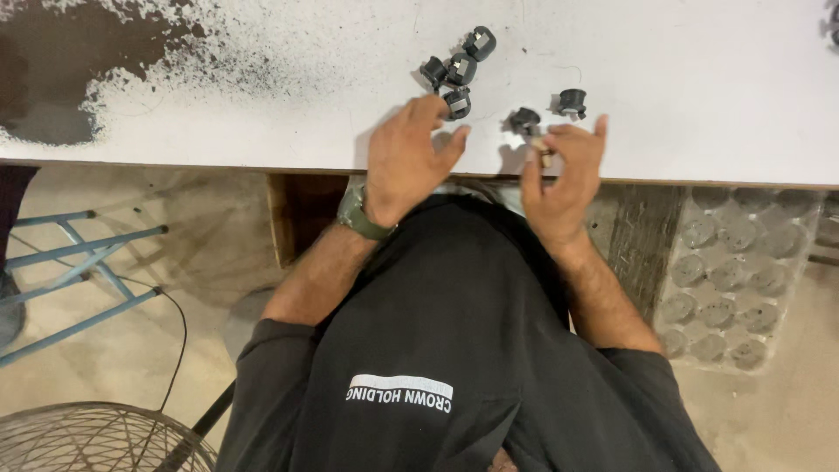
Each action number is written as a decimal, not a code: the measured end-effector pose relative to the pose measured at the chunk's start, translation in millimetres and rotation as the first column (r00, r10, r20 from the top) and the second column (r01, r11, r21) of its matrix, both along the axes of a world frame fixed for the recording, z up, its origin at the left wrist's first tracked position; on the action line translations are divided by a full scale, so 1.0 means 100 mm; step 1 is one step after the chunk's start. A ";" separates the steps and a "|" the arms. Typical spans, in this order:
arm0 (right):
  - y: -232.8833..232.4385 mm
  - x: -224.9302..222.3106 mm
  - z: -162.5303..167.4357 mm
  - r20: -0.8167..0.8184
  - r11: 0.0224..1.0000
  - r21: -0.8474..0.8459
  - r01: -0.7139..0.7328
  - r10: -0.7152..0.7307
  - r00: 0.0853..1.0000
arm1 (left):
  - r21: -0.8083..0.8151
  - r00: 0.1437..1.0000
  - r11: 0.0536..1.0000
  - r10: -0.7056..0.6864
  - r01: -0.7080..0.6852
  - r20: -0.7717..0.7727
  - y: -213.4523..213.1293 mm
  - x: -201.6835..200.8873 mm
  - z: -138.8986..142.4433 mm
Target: The person sits at a workbench assembling mecanum wheels, pressing black rubber rollers one at a time into the slots of wheel hubs by hand. Completed wheels accumulate on the table as the person works through a pile of loose rollers.
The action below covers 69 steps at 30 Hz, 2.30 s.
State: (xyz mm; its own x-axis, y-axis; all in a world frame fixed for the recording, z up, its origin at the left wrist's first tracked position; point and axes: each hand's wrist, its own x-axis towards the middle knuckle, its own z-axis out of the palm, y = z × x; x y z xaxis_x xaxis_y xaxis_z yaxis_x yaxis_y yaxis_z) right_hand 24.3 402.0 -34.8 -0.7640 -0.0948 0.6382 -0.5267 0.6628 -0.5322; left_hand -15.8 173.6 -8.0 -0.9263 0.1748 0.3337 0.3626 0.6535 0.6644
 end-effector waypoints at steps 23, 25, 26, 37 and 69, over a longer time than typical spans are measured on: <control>-0.38 -0.20 0.22 0.254 0.931 0.236 -0.277 0.216 0.943 | -0.081 0.926 0.924 -0.367 0.374 0.090 -0.34 0.12 0.19; -0.39 -0.17 0.20 0.247 0.941 0.224 -0.253 0.196 0.949 | -0.067 0.937 0.935 -0.348 0.350 0.031 -0.33 0.18 0.24; -0.38 -0.15 0.18 0.235 0.947 0.221 -0.231 0.178 0.955 | -0.093 0.938 0.937 -0.343 0.337 -0.054 -0.34 0.23 0.25; -0.43 -0.02 0.11 0.204 0.969 0.241 -0.061 0.011 0.979 | -0.312 0.882 0.935 -0.286 0.172 -0.373 -0.22 0.34 0.05; -0.44 0.16 -0.07 0.110 0.973 0.037 -0.230 0.225 0.968 | -0.140 0.912 0.985 -0.148 0.102 -0.382 -0.12 0.49 -0.24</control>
